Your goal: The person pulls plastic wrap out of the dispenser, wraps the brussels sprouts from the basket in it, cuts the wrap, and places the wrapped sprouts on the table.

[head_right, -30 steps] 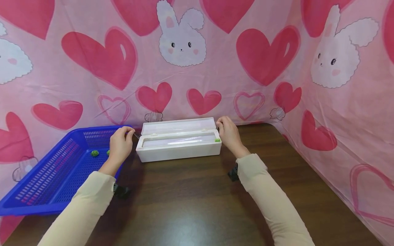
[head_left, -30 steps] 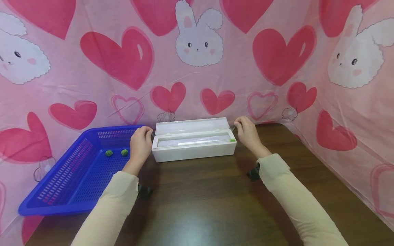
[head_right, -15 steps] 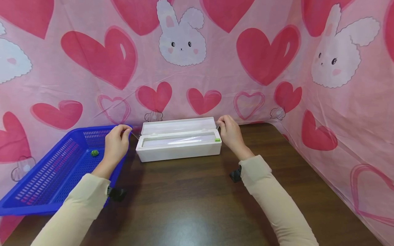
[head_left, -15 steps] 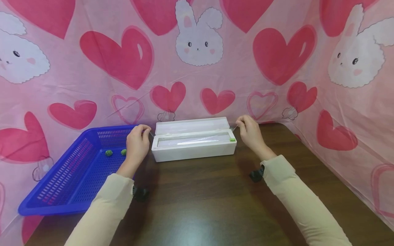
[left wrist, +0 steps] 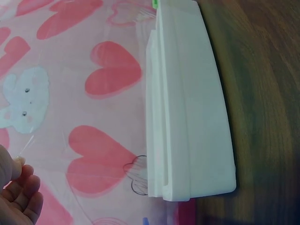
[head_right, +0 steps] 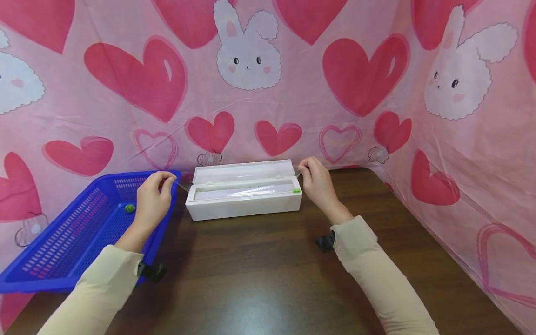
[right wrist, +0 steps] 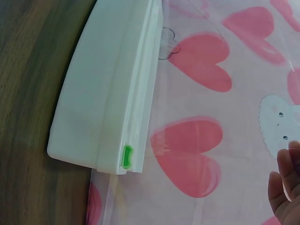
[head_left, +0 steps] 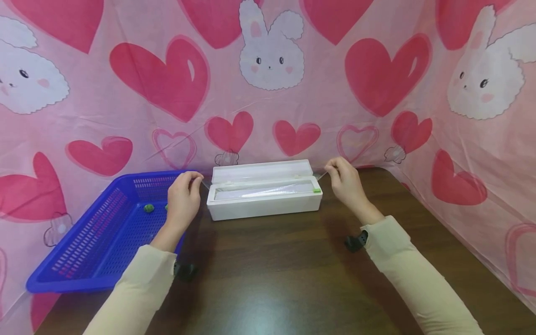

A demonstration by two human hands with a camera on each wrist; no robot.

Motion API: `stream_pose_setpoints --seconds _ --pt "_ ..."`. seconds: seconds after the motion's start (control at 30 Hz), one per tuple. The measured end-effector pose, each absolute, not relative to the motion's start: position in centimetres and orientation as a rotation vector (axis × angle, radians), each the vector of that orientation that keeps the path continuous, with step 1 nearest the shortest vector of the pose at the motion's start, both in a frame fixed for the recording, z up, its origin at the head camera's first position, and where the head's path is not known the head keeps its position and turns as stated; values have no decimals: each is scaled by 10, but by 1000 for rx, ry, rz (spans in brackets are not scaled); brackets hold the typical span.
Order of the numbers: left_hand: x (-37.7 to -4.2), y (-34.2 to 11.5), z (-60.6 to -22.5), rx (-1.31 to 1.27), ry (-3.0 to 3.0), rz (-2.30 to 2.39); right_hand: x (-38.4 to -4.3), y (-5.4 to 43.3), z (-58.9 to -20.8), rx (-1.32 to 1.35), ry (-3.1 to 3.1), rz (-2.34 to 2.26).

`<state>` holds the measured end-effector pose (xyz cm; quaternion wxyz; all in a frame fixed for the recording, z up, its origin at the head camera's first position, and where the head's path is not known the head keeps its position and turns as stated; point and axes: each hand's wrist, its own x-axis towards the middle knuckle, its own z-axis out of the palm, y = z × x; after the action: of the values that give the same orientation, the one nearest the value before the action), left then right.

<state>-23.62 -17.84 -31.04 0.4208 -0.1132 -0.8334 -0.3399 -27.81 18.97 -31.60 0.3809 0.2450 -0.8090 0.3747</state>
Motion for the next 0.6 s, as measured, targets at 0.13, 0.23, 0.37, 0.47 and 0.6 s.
stream_pose_setpoints --seconds 0.13,0.23,0.37,0.47,0.6 --pt "-232 -178 -310 -295 -2075 -856 -272 191 -315 641 -2051 963" --pt "-228 -179 -309 -311 -2069 -867 -267 191 -314 647 -2053 983" --pt "-223 -180 -309 -319 -2071 -878 -261 191 -314 649 -2064 1008" --pt "-219 -181 -310 -319 -2075 -880 -256 191 -314 656 -2063 1019" --pt "-215 -182 -311 -335 -2065 -888 -248 191 -314 686 -2076 1056"
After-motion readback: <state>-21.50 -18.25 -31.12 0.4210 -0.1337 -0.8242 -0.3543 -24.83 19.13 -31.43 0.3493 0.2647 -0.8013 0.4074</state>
